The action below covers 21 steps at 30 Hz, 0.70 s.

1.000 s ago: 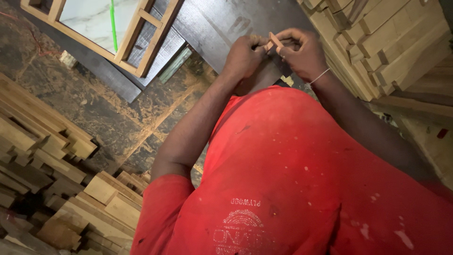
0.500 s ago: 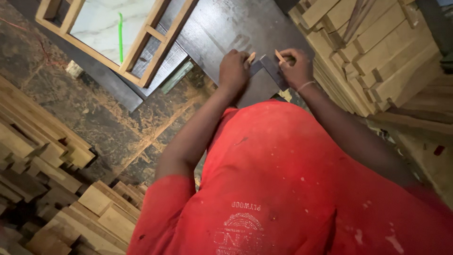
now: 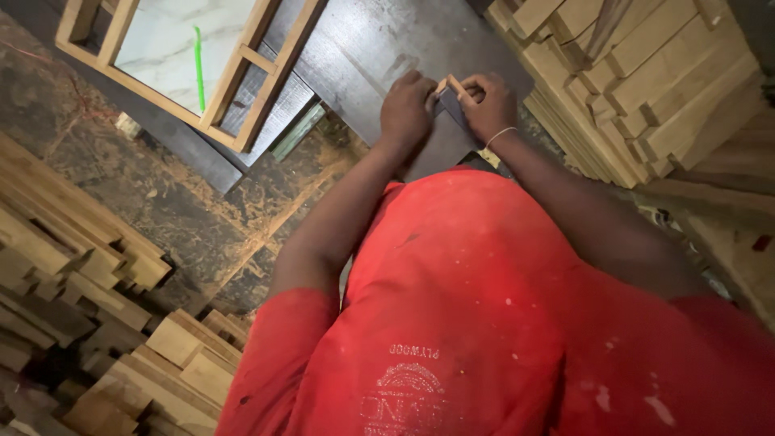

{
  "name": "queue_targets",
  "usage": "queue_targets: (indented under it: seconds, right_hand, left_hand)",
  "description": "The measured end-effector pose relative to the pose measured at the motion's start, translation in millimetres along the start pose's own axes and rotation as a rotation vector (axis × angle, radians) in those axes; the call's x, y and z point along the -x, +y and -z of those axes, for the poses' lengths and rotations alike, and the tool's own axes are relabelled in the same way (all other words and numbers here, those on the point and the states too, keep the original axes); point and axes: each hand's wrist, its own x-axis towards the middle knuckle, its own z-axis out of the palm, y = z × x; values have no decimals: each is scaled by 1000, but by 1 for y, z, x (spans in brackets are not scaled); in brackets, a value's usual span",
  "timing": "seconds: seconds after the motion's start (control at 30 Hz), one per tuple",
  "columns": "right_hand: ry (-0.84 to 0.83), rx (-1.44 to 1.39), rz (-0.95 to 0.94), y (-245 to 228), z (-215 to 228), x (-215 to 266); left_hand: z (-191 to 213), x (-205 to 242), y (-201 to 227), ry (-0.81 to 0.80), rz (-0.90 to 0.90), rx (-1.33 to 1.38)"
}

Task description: The person sands the edges of thin wooden strips using a handheld power sander and then aligns and glues them onto a wooden frame on a workbench.

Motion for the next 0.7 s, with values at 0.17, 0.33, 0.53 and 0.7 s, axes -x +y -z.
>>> queue_targets:
  seconds: [0.17, 0.33, 0.53, 0.7]
  right_hand:
    - [-20, -25, 45, 4, -1, 1]
    - [-23, 10, 82, 9, -1, 0]
    - [-138, -10, -11, 5, 4, -3]
    - [-216, -63, -8, 5, 8, -8]
  left_hand:
    - [3, -2, 6, -9, 18, -16]
    - [4, -2, 9, -6, 28, -30]
    - [5, -2, 12, -7, 60, -32]
    - [5, -1, 13, 7, 44, -30]
